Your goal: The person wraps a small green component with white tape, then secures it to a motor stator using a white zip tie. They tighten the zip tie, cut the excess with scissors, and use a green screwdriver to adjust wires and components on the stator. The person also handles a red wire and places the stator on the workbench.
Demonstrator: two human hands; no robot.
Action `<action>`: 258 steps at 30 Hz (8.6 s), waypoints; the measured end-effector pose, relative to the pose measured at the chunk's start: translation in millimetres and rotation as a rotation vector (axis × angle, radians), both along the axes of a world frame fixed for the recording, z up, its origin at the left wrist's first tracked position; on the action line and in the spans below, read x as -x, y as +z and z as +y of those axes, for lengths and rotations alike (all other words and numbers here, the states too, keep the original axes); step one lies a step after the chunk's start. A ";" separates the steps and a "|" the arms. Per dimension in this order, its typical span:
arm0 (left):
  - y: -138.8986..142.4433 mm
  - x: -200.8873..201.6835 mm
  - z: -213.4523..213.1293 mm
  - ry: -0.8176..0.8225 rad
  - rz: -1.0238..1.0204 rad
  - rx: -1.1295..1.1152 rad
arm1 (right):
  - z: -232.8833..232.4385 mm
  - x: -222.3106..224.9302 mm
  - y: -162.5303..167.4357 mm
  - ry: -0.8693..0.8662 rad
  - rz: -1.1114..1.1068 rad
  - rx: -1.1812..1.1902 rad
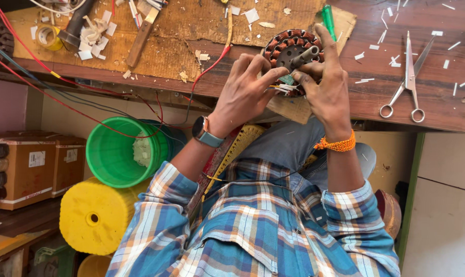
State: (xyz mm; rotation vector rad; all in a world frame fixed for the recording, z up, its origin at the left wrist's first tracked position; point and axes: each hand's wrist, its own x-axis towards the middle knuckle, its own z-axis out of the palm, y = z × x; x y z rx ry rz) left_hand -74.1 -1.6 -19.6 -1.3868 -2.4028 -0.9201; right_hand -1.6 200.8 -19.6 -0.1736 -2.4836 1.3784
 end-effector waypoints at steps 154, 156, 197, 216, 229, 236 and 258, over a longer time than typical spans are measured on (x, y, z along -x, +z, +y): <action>-17.2 58.8 7.2 -0.526 -0.165 0.001 | -18.0 -26.8 -1.8 -0.079 0.177 -0.077; -17.8 58.5 7.1 -0.522 -0.122 0.019 | -17.8 -26.6 -1.9 -0.065 0.224 -0.133; -13.5 53.7 2.7 -0.516 -0.153 -0.054 | -28.0 -27.8 -7.6 -0.117 0.203 -0.155; -14.3 56.5 2.9 -0.555 -0.191 -0.106 | -37.5 -32.2 -13.7 -0.107 0.254 -0.413; -12.4 55.3 4.0 -0.533 -0.202 -0.107 | -31.1 -31.6 -0.9 -0.136 0.149 -0.466; -15.1 54.4 4.8 -0.556 -0.158 -0.101 | -11.3 -30.8 16.5 0.003 0.089 -0.401; -22.9 46.5 7.6 -0.425 -0.095 -0.171 | -4.9 -11.9 26.2 0.046 0.088 -0.199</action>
